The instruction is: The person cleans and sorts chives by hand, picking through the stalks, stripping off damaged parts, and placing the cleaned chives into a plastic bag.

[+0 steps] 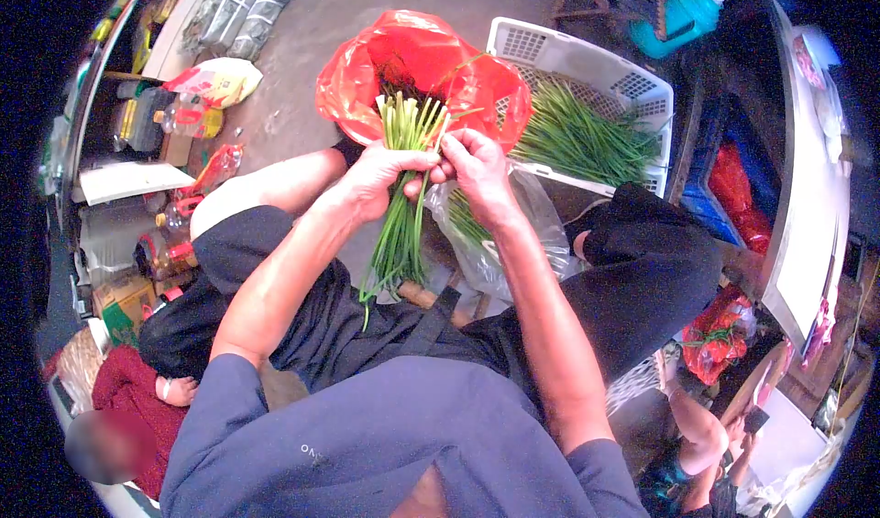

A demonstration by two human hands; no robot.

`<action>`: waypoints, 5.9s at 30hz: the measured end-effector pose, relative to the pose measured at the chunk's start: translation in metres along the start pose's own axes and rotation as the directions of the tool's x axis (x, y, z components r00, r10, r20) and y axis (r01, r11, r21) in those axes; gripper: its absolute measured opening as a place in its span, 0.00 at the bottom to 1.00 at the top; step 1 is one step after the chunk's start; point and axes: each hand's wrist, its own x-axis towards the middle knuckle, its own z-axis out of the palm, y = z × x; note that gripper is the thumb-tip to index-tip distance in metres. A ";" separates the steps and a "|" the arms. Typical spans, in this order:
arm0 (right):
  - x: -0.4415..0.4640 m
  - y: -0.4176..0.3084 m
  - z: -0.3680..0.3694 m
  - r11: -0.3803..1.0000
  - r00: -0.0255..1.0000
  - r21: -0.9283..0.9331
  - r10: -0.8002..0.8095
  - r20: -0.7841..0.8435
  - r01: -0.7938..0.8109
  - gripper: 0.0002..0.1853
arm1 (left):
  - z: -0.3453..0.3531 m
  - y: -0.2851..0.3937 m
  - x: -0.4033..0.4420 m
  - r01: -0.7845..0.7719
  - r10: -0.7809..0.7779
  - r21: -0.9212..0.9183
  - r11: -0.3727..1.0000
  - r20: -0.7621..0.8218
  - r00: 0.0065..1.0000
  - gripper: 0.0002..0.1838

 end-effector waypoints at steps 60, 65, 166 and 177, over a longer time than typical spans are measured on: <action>0.019 0.188 -0.075 0.250 0.995 -0.963 0.063 -0.083 -0.096 0.21 | -0.006 0.047 -0.012 -0.068 0.075 -0.146 0.987 0.047 0.996 0.10; 0.012 0.153 -0.089 0.428 0.991 -0.895 0.021 -0.131 -0.127 0.13 | -0.005 0.044 -0.011 -0.110 0.114 -0.087 0.990 0.045 0.992 0.11; 0.012 -0.027 -0.002 0.998 0.997 -0.067 0.026 0.076 -0.021 0.09 | 0.003 -0.001 0.002 -0.128 0.129 0.013 0.992 -0.076 0.989 0.11; 0.013 -0.016 -0.006 0.999 0.992 -0.033 0.030 0.126 -0.026 0.11 | -0.001 0.000 0.004 -0.069 0.068 -0.093 0.993 -0.012 0.998 0.09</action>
